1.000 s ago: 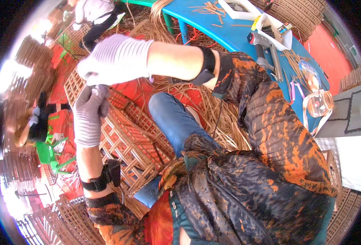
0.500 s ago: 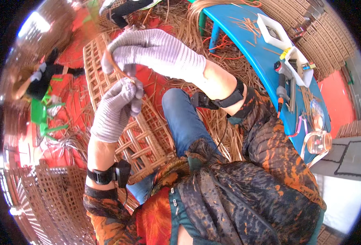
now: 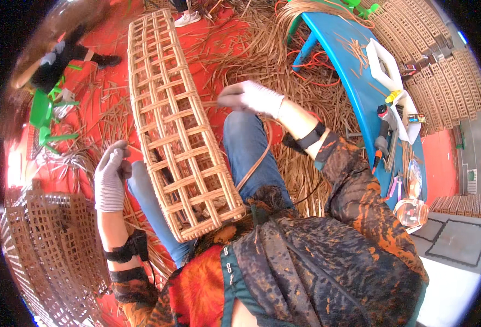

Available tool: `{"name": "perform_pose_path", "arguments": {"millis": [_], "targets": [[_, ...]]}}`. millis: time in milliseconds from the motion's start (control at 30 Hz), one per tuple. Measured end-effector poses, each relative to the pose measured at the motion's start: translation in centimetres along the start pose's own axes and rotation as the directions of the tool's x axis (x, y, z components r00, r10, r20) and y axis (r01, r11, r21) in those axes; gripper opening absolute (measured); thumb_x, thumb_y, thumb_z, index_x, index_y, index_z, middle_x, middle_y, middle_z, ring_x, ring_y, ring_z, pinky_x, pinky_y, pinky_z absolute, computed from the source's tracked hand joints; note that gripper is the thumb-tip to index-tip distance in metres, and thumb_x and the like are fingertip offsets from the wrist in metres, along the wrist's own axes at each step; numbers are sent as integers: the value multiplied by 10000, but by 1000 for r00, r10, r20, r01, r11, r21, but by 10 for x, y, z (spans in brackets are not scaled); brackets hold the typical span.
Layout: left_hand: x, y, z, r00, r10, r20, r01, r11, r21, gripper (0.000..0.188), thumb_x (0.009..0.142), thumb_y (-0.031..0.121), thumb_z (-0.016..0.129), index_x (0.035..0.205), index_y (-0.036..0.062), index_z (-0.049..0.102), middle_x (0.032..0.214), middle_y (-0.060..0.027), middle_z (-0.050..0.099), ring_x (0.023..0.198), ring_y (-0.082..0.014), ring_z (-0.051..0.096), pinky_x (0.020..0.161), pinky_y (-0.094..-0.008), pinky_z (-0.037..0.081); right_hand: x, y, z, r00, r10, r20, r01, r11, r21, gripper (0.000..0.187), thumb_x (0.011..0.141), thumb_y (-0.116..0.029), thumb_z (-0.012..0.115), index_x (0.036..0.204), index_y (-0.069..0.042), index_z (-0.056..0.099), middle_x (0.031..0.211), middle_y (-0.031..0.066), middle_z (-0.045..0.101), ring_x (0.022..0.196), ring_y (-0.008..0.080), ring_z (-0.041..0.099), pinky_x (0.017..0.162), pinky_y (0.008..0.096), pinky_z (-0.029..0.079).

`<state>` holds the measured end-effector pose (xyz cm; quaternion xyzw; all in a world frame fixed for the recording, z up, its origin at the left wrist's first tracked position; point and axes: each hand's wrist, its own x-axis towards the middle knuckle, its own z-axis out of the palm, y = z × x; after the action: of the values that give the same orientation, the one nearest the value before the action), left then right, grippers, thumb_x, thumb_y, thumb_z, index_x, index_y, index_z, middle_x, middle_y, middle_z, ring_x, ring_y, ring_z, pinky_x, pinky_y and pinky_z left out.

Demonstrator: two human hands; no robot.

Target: Assembling and securing bamboo cages or frames using manual weaving and a pneumatic stapler.

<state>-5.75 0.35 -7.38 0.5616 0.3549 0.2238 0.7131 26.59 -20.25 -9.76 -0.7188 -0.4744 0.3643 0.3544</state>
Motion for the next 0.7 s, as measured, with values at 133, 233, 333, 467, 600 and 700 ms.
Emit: {"name": "perform_pose_path", "arguments": {"millis": [133, 233, 333, 467, 600, 700], "targets": [[-6, -7, 8, 999, -25, 34, 25, 1000, -2, 279, 912, 188, 574, 1124, 17, 633, 861, -32, 625, 629, -75, 541, 557, -210, 401, 30, -24, 47, 982, 77, 172, -129, 941, 314, 244, 925, -187, 585, 1117, -39, 611, 816, 7, 597, 713, 82, 549, 588, 236, 467], [-4, -5, 23, 997, -26, 73, 29, 999, -33, 274, 912, 174, 570, 1128, 17, 629, 870, -27, 623, 643, -73, 541, 576, -210, 404, 52, -14, 64, 897, -440, 30, 434, 893, 117, 279, 921, -199, 602, 1136, -22, 601, 830, 6, 602, 728, 84, 561, 610, 230, 478], [-7, 3, 36, 997, 33, 70, -32, 999, -10, 261, 911, 150, 569, 1126, 12, 626, 873, -22, 615, 662, -69, 531, 603, -204, 408, 51, -14, 71, 869, -492, 54, 478, 862, 166, 319, 908, -217, 631, 1152, -14, 593, 855, -1, 609, 747, 85, 568, 636, 225, 486], [-11, 20, 62, 982, 189, -22, -187, 979, 84, 247, 873, 95, 626, 1105, 11, 638, 866, -17, 618, 716, -60, 522, 661, -205, 429, 48, -26, 86, 936, -332, 120, 196, 772, 605, 311, 889, -168, 656, 1166, -40, 600, 1017, 1, 618, 893, 115, 580, 771, 266, 511], [-3, 27, 80, 884, 467, 25, -432, 794, 428, 195, 874, 46, 622, 1058, -6, 662, 837, -9, 639, 715, -36, 529, 651, -189, 440, 29, -46, 87, 959, -246, 137, 39, 597, 802, 329, 903, -182, 631, 1195, -41, 575, 1095, 47, 615, 951, 142, 580, 794, 292, 512], [-2, 34, 84, 896, 441, -51, -362, 792, 491, 164, 890, 48, 600, 1029, 1, 673, 816, -1, 636, 671, -33, 518, 610, -176, 425, 0, -71, 78, 962, -270, 49, 152, 672, 724, 385, 936, -240, 563, 1251, -22, 536, 1239, 123, 577, 1068, 215, 586, 845, 352, 517]]}}
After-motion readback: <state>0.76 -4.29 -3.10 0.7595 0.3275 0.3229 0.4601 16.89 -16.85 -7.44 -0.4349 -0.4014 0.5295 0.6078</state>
